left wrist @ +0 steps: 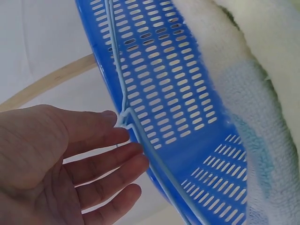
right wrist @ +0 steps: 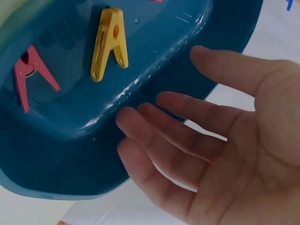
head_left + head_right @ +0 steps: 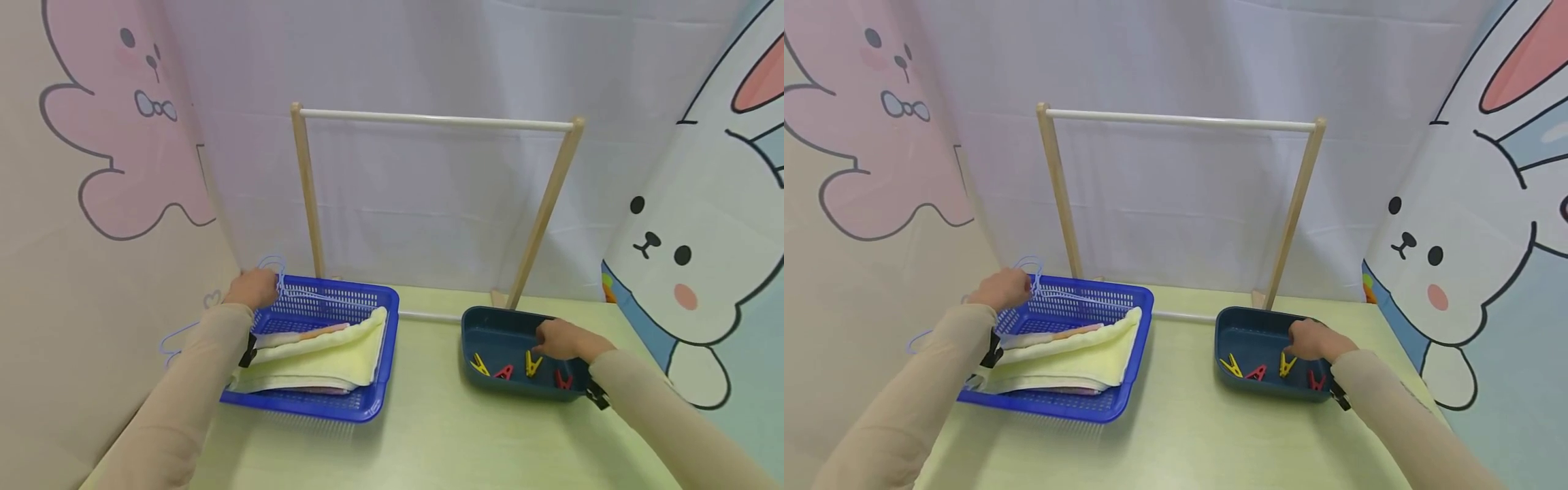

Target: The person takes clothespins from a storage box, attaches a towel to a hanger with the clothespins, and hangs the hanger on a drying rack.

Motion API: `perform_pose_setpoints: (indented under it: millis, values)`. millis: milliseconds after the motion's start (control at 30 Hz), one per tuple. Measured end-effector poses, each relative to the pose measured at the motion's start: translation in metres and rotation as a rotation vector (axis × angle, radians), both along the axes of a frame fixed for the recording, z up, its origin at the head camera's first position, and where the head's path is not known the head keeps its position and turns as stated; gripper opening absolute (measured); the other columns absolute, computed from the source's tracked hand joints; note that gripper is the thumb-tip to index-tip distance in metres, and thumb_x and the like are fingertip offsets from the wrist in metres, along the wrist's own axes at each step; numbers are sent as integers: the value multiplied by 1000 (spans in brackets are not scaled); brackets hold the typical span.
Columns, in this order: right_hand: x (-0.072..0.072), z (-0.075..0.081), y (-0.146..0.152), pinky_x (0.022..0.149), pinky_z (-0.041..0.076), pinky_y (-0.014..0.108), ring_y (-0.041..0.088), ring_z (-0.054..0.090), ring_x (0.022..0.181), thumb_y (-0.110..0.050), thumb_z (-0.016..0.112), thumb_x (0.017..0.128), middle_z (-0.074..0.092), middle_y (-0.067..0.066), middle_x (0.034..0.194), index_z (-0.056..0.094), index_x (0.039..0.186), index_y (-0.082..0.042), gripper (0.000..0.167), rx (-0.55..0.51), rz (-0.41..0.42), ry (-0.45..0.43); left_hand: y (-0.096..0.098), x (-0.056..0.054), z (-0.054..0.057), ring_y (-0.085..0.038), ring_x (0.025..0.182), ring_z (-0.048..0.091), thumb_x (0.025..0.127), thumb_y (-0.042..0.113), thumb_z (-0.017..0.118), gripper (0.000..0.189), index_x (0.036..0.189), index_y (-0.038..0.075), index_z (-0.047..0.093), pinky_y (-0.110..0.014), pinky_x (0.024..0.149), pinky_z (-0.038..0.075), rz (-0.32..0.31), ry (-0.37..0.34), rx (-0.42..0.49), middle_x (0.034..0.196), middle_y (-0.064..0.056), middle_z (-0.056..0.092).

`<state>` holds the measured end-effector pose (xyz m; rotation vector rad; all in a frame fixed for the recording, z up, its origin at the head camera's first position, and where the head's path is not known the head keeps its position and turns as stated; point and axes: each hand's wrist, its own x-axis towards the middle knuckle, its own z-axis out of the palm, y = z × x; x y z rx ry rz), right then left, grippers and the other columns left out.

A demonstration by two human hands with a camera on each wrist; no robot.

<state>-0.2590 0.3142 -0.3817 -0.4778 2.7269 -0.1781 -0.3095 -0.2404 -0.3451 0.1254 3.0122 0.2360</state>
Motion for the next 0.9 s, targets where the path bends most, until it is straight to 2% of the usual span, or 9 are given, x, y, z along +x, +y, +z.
perform_pose_setpoints:
  millis: [167,333,467,567,767,900]
  values:
    - [-1,-1,-2,65,48,37,17,56,69,-17,65,89,60,3,79,64,91,2,19,7,21,-26,0,1,-3,-35,85,60,86,4,53,17,96,-6,62,-55,74,49,17,26,-16,94,-21,63]
    - [-4,-4,-6,69,49,40,21,58,75,-17,64,90,61,7,85,63,96,4,22,34,34,-45,1,2,-3,-35,78,60,86,1,52,10,89,-4,60,-54,71,49,27,50,-21,87,-20,63]
    - [-8,-11,-5,77,49,45,30,61,87,-16,63,90,62,15,96,61,105,8,28,52,24,-64,2,0,-5,-43,87,60,87,1,51,14,94,-5,61,-58,74,47,48,65,-29,93,-24,63]
    - [-10,-16,-3,81,48,49,36,60,95,-15,62,91,62,20,102,60,109,10,31,57,10,-77,3,-2,-8,-43,88,61,88,2,52,15,96,-6,62,-58,75,48,49,67,-41,95,-24,64]
    - [-10,-21,-3,81,48,49,37,60,95,-14,62,90,63,19,100,61,106,9,28,63,18,-74,3,-5,-12,-39,82,62,87,1,53,11,86,-3,63,-56,70,49,37,88,-42,87,-21,65]
    - [-11,-25,-3,83,47,50,39,59,98,-15,63,91,62,21,104,59,110,10,31,65,13,-80,0,-8,-15,-40,86,62,85,2,55,17,97,-5,65,-55,70,50,44,121,-38,93,-23,65]
